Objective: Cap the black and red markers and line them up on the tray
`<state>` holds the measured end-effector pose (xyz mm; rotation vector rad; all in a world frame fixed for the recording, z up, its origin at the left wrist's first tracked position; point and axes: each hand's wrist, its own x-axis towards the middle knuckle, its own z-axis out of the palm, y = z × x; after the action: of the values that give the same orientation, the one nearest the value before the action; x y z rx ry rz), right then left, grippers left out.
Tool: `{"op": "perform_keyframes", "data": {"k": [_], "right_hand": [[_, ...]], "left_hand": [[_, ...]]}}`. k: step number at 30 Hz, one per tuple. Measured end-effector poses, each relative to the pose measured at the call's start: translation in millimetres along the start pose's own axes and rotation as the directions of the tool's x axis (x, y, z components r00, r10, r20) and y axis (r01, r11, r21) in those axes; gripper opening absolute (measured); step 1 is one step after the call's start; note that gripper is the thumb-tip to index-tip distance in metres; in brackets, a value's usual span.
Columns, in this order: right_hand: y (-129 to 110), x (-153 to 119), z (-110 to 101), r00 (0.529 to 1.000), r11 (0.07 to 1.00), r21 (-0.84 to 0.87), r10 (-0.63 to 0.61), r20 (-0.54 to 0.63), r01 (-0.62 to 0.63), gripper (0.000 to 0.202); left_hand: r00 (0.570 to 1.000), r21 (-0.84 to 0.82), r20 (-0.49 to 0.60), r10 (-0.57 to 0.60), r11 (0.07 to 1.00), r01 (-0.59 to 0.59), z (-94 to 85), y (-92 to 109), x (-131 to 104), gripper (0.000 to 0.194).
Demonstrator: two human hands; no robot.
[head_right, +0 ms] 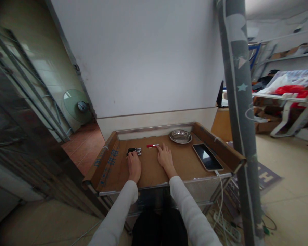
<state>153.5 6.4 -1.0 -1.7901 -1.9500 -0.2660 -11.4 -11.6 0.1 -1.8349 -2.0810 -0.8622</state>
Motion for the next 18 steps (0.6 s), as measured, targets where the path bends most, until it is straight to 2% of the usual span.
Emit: {"op": "perform_keyframes", "data": {"k": [9, 14, 18], "right_hand": [[-3.2, 2.6, -4.5, 0.999, 0.999, -0.019, 0.033, 0.033, -0.032, 0.032], [-4.2, 4.3, -5.9, 0.998, 0.999, -0.022, 0.042, 0.037, -0.042, 0.035], [-3.3, 5.3, -4.5, 0.999, 0.999, -0.022, 0.046, 0.029, -0.046, 0.033]], "left_hand": [[0.999, 0.062, 0.034, -0.022, 0.998, 0.02, 0.3, 9.7, 3.0, 0.027], [0.985, 0.071, 0.068, 0.161, 0.984, -0.166, 2.7, 21.1, 4.3, 0.029], [0.969, 0.069, 0.098, 0.227, 0.97, -0.234, 9.5, 31.4, 11.0, 0.027]]}}
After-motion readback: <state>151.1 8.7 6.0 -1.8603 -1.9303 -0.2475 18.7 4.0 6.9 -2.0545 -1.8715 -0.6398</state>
